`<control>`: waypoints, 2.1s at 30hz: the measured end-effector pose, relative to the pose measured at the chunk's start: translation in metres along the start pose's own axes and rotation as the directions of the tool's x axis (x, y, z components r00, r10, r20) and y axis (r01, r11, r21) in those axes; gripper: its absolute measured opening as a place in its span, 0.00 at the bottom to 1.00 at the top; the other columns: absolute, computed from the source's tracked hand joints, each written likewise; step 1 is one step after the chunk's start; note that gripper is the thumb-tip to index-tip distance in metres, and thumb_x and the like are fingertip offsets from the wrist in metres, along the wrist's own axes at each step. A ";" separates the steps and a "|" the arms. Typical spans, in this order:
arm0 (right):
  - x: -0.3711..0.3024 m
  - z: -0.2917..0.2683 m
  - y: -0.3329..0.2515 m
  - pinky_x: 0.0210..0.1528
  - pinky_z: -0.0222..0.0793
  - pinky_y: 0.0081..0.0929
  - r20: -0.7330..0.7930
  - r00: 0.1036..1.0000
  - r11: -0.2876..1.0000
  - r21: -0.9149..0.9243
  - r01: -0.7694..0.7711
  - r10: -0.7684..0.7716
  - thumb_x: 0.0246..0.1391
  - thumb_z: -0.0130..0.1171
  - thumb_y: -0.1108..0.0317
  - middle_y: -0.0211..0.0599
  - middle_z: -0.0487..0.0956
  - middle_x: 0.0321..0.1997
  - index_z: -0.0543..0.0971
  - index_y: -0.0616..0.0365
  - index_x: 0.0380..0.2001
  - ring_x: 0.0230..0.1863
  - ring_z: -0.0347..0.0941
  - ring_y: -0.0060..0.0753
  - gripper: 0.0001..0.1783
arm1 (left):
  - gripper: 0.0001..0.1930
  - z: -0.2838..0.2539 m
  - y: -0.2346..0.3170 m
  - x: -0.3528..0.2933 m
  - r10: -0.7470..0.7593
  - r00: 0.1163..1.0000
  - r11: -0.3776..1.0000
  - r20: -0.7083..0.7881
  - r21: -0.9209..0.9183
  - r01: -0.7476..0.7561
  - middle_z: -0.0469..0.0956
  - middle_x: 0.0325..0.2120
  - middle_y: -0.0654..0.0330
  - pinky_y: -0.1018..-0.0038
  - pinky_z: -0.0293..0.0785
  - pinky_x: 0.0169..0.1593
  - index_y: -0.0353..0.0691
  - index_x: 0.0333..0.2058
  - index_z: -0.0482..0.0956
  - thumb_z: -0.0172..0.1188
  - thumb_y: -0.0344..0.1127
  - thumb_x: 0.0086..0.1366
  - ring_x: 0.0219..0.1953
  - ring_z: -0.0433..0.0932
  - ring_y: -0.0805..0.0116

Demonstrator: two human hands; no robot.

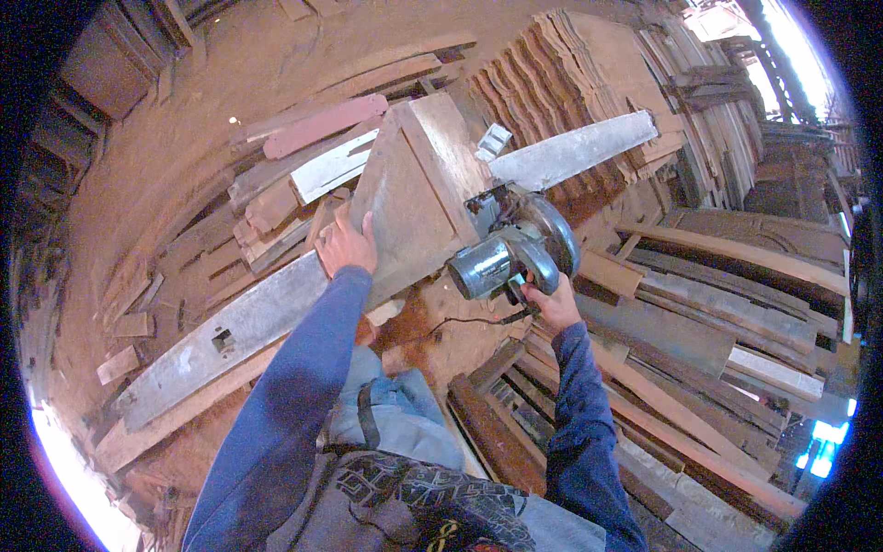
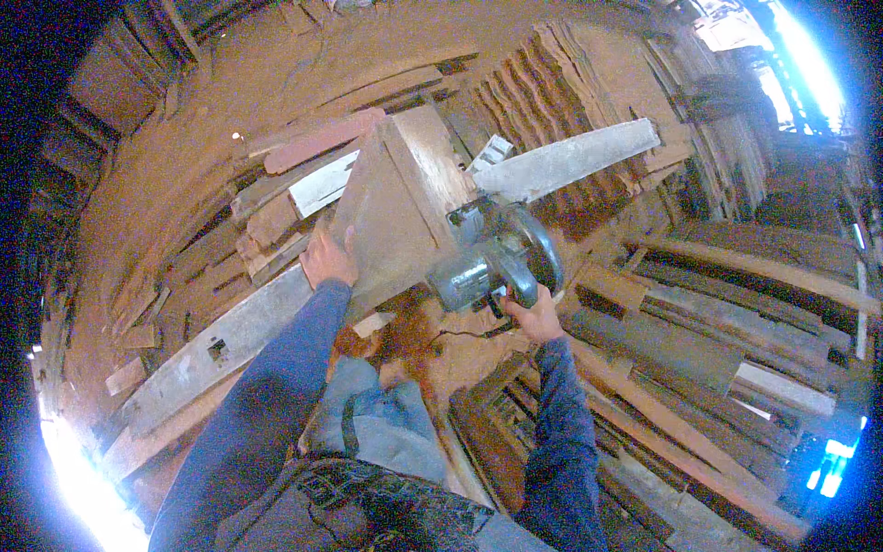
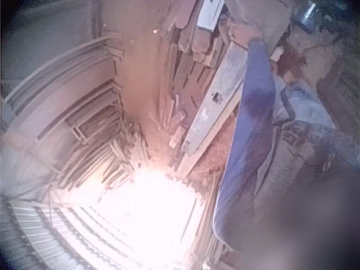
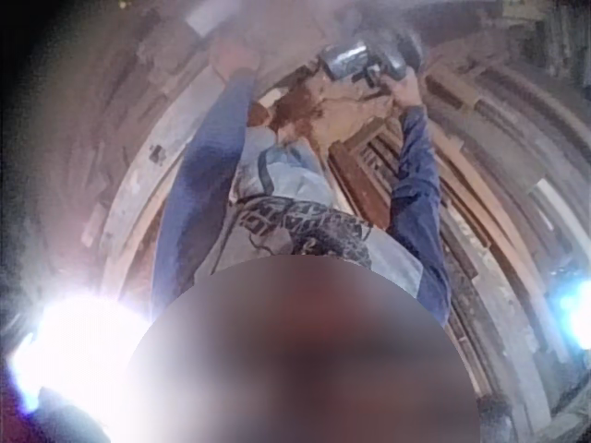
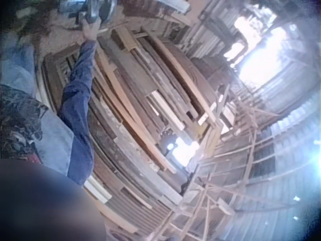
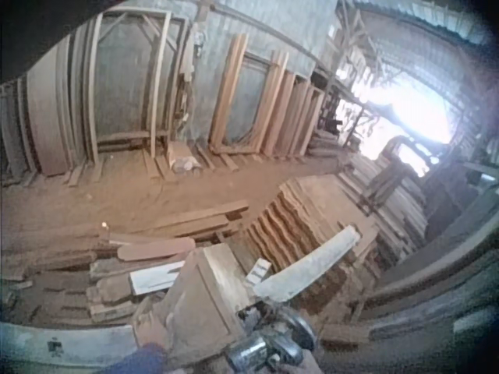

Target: The person uses a circular saw to cut a wooden plank on a workbench in a cluttered workshop. They repeatedly position the wood, cut it, and set the cut pieces aside while handling various scrap pieces nearby.

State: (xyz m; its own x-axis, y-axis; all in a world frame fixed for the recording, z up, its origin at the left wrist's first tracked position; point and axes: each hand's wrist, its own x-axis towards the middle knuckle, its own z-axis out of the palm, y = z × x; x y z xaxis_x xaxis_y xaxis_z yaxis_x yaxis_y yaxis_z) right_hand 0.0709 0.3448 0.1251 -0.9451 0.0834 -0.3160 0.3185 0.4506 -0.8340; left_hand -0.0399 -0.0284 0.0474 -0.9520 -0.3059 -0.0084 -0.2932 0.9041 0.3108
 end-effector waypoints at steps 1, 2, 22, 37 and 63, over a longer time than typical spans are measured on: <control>0.001 -0.001 0.000 0.35 0.71 0.26 0.025 0.997 0.997 0.003 -0.071 0.071 0.48 0.69 0.79 0.26 0.77 0.29 0.77 0.61 0.33 0.30 0.73 0.21 0.11 | 0.34 0.002 0.000 0.000 0.002 1.000 1.000 -0.008 -0.009 -0.002 0.81 0.47 0.42 0.53 0.63 0.62 0.36 0.60 0.70 0.48 0.62 0.71 0.54 0.78 0.47; 0.001 -0.001 0.001 0.36 0.71 0.27 0.012 0.999 0.998 0.042 -0.037 0.037 0.48 0.70 0.75 0.27 0.78 0.30 0.77 0.61 0.34 0.31 0.74 0.22 0.11 | 0.34 0.004 0.000 0.000 0.000 1.000 1.000 -0.018 -0.017 0.000 0.81 0.47 0.42 0.53 0.62 0.62 0.36 0.60 0.70 0.48 0.62 0.71 0.54 0.78 0.48; 0.002 0.000 0.008 0.34 0.70 0.24 0.030 1.000 0.988 0.154 -0.008 0.004 0.51 0.68 0.74 0.25 0.79 0.30 0.79 0.57 0.36 0.30 0.73 0.19 0.09 | 0.38 0.005 0.004 -0.009 -0.076 0.980 0.997 0.183 0.024 0.073 0.78 0.55 0.44 0.48 0.61 0.65 0.38 0.64 0.67 0.42 0.66 0.71 0.58 0.77 0.47; 0.002 0.002 -0.009 0.38 0.72 0.25 -0.007 0.999 0.986 0.159 -0.048 0.050 0.50 0.69 0.74 0.27 0.79 0.32 0.79 0.58 0.36 0.33 0.74 0.21 0.10 | 0.38 0.003 0.004 -0.014 -0.056 0.986 0.998 0.156 0.024 0.053 0.79 0.53 0.43 0.47 0.62 0.63 0.33 0.62 0.67 0.45 0.64 0.71 0.55 0.79 0.45; 0.009 0.002 -0.004 0.33 0.72 0.28 0.056 0.998 0.983 0.180 0.025 -0.036 0.49 0.69 0.75 0.30 0.79 0.27 0.78 0.59 0.34 0.28 0.76 0.24 0.10 | 0.32 -0.002 0.009 -0.036 -0.061 0.997 0.998 0.046 0.004 0.060 0.82 0.46 0.44 0.51 0.63 0.63 0.38 0.55 0.74 0.49 0.62 0.70 0.52 0.79 0.47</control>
State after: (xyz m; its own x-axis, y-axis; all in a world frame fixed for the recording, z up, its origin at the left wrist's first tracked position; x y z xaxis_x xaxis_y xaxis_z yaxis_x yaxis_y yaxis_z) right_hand 0.0612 0.3418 0.1249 -0.9504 0.0171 -0.3105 0.3023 0.2849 -0.9097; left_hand -0.0078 -0.0101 0.0524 -0.9355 -0.3461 -0.0707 -0.3506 0.8851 0.3059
